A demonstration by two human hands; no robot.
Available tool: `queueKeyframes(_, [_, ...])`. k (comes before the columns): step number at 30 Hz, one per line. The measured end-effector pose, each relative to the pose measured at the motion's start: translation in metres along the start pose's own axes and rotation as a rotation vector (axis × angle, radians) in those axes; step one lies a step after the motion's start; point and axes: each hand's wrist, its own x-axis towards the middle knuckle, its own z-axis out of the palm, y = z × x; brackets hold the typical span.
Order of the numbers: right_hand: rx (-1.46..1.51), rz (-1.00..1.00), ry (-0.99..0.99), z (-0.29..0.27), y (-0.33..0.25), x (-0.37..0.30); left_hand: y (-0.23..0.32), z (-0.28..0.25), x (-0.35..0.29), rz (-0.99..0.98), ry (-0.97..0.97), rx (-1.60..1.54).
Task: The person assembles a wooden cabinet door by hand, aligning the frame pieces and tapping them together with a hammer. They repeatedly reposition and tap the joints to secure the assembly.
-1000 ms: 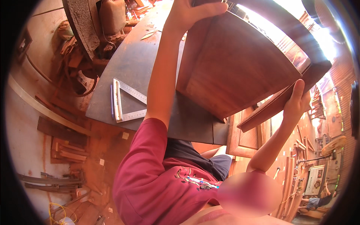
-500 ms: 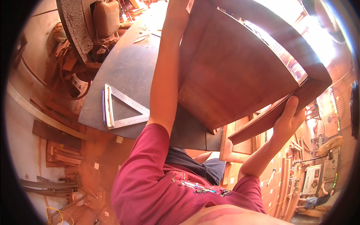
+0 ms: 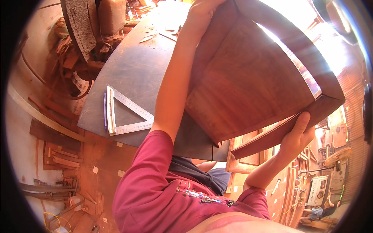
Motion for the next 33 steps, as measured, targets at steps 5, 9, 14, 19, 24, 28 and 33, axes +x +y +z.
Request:
queueKeyframes(5, [-0.035, 0.117, -0.047, -0.004, -0.005, 0.009, -0.011, -0.009, -0.002, 0.095, -0.088, 0.197])
queueKeyframes(9, [-0.055, 0.104, -0.023, 0.003, -0.004, 0.005, -0.01, -0.016, -0.006, 0.093, -0.111, 0.163])
queueKeyframes(14, [-0.033, 0.018, -0.034, 0.015, -0.001, 0.002, 0.008, -0.014, -0.013, 0.043, -0.067, 0.217])
queueKeyframes(19, [0.032, 0.052, -0.091, 0.012, -0.006, 0.002, -0.003, -0.025, -0.006, 0.232, -0.045, 0.303])
queueKeyframes(24, [0.018, 0.077, -0.059, 0.014, -0.007, 0.001, 0.01, -0.015, -0.013, 0.088, -0.072, 0.213])
queueKeyframes(28, [0.062, 0.084, -0.042, 0.021, -0.016, -0.001, 0.01, -0.022, -0.013, 0.154, -0.023, 0.323])
queueKeyframes(33, [0.102, 0.045, -0.059, 0.051, -0.024, 0.016, 0.027, -0.041, -0.021, 0.284, 0.082, 0.394])
